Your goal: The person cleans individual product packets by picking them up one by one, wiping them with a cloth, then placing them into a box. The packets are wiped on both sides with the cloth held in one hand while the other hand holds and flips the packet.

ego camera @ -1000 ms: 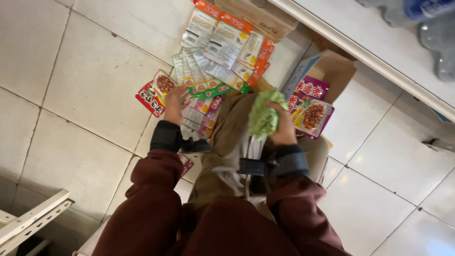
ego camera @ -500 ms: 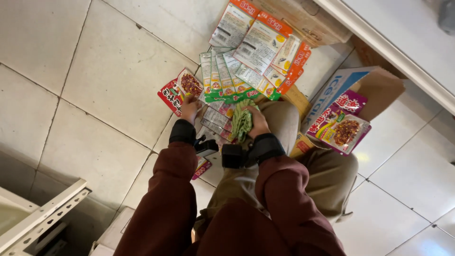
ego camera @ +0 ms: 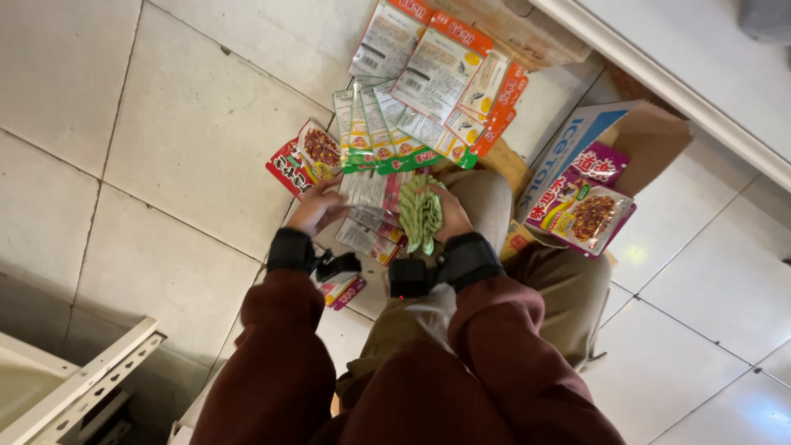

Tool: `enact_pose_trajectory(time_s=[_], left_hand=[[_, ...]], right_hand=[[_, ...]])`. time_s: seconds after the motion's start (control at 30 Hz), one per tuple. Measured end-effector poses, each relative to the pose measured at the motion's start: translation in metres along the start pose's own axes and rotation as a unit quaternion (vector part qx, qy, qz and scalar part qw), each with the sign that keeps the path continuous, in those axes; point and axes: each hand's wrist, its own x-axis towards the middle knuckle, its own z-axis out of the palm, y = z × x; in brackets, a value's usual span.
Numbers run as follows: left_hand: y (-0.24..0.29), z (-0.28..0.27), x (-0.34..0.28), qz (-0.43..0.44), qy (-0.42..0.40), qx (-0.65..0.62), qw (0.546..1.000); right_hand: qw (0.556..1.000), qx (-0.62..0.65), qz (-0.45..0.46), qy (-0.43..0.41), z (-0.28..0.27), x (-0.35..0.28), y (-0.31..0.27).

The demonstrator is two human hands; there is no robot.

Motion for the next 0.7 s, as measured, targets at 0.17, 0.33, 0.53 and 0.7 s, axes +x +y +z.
enact_pose_trajectory(time_s=[0.17,0.33,0.53,0.7], left_hand=[[0.013,0.041,-0.082,0.016,-0.219,0.083,0.972],[0.016,0.105,-0.133,0.026,-0.274,0.254,0.927],[0.030,0.188,-0.195,0.139,-0.329,0.299,0.885],[0.010,0.234,-0.227,0.182,-0.393,0.281,0.856]], right_hand=[[0.996,-0.056,-0.050,-0.042,-0.052,-0.035,-0.058],[0.852,0.427,0.300,0.047,-0.093,-0.077,-0.187],[0.946,0.189,0.160,0.210,-0.112,-0.150,-0.284],[0.913,0.137,-0.076,0.375,-0.088,-0.190,-0.325]])
